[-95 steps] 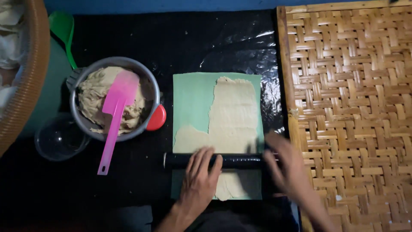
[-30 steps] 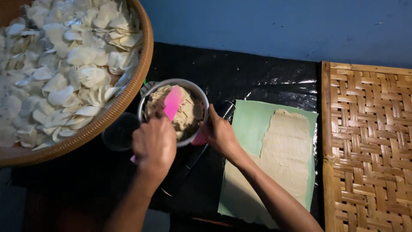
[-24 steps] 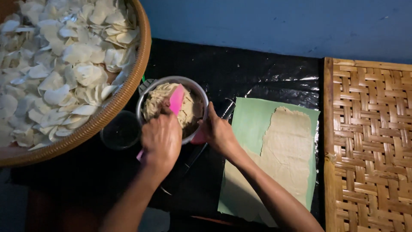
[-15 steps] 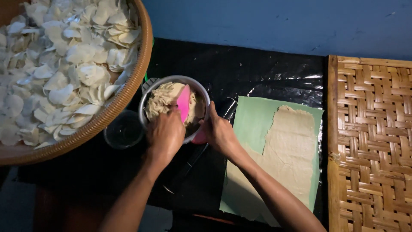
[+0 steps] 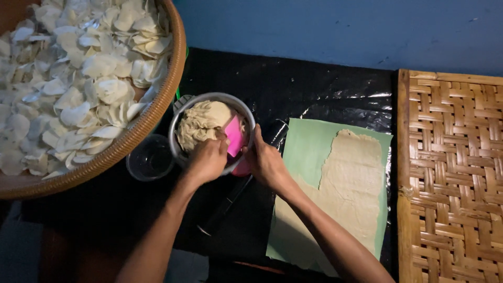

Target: Rolling out snack dough with a rolling pin and cutting it into small circular shapes.

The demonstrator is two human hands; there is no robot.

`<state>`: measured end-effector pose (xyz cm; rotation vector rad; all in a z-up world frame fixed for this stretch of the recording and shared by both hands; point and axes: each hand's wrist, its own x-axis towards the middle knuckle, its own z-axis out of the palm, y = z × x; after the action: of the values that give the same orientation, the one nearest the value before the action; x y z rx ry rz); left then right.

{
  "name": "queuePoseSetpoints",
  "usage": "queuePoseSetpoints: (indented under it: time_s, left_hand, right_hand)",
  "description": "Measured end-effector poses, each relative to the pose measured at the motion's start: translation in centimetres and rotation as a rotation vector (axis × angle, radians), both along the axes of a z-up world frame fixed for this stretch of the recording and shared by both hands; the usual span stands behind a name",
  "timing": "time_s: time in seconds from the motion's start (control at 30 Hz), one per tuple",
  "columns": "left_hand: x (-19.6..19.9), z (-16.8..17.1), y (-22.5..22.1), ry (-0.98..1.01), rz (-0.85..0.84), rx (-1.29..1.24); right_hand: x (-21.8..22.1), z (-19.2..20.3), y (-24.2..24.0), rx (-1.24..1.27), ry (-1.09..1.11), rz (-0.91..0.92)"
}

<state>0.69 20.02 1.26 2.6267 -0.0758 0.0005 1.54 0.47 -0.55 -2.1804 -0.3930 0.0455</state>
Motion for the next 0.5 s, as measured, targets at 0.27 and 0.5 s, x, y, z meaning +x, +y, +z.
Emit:
queuePoseSetpoints:
  time_s: [0.27, 0.5]
  left_hand:
    - [-1.2, 2.8, 1.5, 0.139, -0.072, -0.161]
    - [-3.4, 2.6, 3.6, 0.429, 0.072, -0.38]
  right_hand:
    - [0.5, -0.1, -1.7, 0.109, 0.052, 0.109]
    - [0.1, 4.0, -3.0, 0.177, 0.305, 0.198]
